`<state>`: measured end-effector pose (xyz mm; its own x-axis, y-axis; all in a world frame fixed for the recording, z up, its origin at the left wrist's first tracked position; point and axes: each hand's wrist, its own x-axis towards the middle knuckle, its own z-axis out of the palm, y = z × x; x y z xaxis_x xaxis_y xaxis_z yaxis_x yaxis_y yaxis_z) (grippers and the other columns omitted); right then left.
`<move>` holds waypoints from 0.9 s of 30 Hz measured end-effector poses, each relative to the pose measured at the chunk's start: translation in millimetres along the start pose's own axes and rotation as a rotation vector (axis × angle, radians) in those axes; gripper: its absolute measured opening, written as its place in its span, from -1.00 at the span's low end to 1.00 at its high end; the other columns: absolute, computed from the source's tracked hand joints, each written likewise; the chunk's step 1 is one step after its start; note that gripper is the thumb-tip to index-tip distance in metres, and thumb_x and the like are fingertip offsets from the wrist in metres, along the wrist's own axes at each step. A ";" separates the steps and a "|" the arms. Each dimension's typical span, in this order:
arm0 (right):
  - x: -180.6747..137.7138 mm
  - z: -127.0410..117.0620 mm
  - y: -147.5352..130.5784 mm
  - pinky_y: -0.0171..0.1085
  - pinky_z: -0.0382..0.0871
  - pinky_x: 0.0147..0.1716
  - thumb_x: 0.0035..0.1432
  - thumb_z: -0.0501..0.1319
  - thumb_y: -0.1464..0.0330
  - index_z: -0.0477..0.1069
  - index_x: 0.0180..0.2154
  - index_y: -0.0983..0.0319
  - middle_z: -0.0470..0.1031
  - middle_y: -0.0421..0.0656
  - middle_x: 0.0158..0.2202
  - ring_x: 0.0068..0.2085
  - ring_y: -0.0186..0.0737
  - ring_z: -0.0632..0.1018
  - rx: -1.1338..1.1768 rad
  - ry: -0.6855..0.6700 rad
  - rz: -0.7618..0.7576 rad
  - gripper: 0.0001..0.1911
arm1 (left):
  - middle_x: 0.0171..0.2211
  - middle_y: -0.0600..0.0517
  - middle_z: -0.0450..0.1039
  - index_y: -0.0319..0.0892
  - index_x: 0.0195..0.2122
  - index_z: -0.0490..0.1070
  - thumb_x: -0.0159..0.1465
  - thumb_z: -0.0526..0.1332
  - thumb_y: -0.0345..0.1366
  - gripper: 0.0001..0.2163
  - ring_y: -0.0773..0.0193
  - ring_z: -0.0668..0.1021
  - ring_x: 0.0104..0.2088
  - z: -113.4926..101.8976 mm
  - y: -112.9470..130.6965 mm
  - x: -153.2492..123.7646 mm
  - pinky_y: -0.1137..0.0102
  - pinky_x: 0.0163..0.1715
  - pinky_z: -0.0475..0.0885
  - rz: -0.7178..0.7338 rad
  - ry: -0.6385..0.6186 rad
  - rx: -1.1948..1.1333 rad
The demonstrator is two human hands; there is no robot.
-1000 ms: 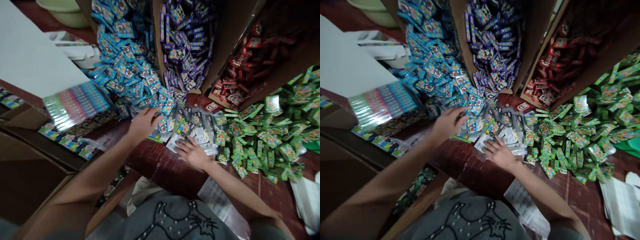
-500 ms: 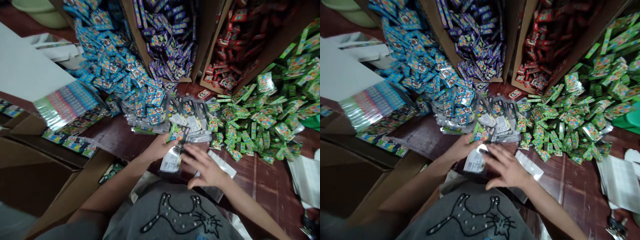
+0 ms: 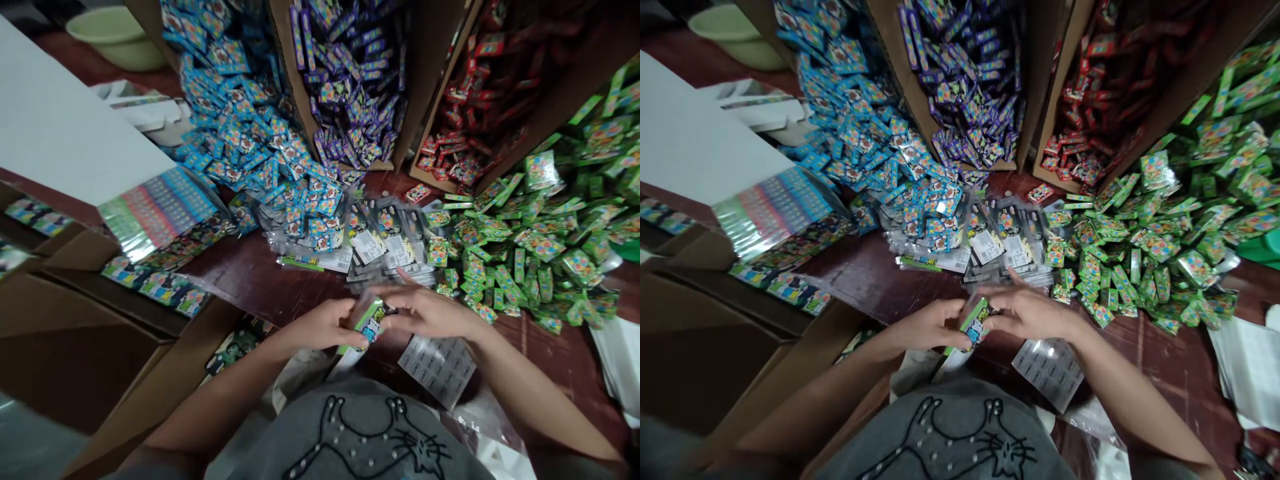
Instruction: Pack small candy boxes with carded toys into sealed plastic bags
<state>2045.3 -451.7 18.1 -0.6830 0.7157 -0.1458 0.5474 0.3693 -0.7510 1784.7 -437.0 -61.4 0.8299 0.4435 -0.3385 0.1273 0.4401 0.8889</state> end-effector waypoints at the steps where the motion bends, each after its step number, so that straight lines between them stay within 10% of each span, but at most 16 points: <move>1: 4.4 1.5 1.6 0.10 0.35 0.38 0.52 0.19 0.18 0.60 -0.10 0.09 0.64 -0.12 0.18 0.27 -0.13 0.59 0.012 0.047 0.019 -0.77 | -0.09 -0.09 0.71 -0.18 -0.01 0.61 0.18 0.48 -0.17 -0.63 0.09 0.72 -0.13 -3.6 -2.3 -2.5 0.22 -0.06 0.61 -0.009 0.043 -0.006; 6: 38.5 59.1 12.1 -0.02 0.61 0.13 0.46 0.21 0.03 0.42 0.19 0.18 0.68 0.05 0.07 0.08 -0.04 0.71 0.039 0.554 0.388 -0.54 | 0.07 -0.11 0.67 -0.17 0.09 0.58 0.40 0.30 -0.02 -0.62 -0.01 0.68 0.09 -18.4 -14.5 -6.1 0.09 0.18 0.55 0.099 0.562 0.056; 10: 62.5 119.4 11.5 -0.11 0.66 -0.30 0.53 0.07 0.09 0.37 0.12 0.22 0.74 0.03 -0.15 -0.20 0.08 0.78 -0.073 0.451 0.588 -0.62 | 0.20 -0.19 0.56 -0.16 0.26 0.34 0.43 0.27 -0.02 -0.52 -0.02 0.61 0.20 -13.3 -39.3 -3.0 0.05 0.28 0.47 0.154 0.768 0.118; 15: 79.0 142.7 6.7 -0.12 0.64 -0.37 0.55 0.00 0.17 0.33 0.03 0.13 0.74 -0.02 -0.13 -0.23 0.12 0.78 -0.128 0.443 0.570 -0.75 | 0.30 -0.30 0.44 -0.14 0.47 -0.07 0.51 0.16 -0.03 -0.36 0.01 0.55 0.30 3.8 -77.8 1.1 0.05 0.33 0.44 0.191 0.983 0.053; 19: 104.3 85.5 32.5 -0.15 0.65 -0.34 0.51 0.11 0.09 0.36 0.06 0.14 0.74 -0.11 -0.19 -0.29 0.00 0.76 -0.119 0.405 0.486 -0.70 | 0.38 -0.28 0.34 -0.10 0.51 -0.05 0.57 0.05 -0.11 -0.45 0.03 0.50 0.35 -5.9 -88.6 -5.9 0.07 0.35 0.43 0.208 1.017 0.140; 22: 151.1 4.7 78.0 -0.01 0.63 0.06 0.48 0.18 0.12 0.31 0.25 0.25 0.62 0.10 0.14 0.05 0.05 0.70 -0.255 0.516 0.419 -0.53 | 0.35 -0.30 0.31 -0.11 0.53 -0.01 0.53 0.14 -0.15 -0.39 -0.03 0.50 0.30 -26.9 -82.3 -15.7 0.05 0.24 0.51 0.242 1.096 0.444; 27: 260.4 -88.4 157.7 0.22 0.45 0.24 0.35 0.31 0.32 0.19 0.41 0.38 0.36 0.29 0.36 0.32 0.33 0.46 -0.607 0.513 0.516 -0.30 | 0.28 -0.31 0.35 -0.19 0.46 0.17 0.44 0.28 -0.18 -0.38 -0.15 0.44 0.29 -82.5 -23.6 1.1 -0.05 0.31 0.38 0.353 1.154 1.054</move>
<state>1996.6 -154.7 -81.4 -0.0700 0.9966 0.0426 0.9790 0.0768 -0.1889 1737.8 -382.4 -108.2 0.1251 0.9412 0.3138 0.7331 -0.3008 0.6100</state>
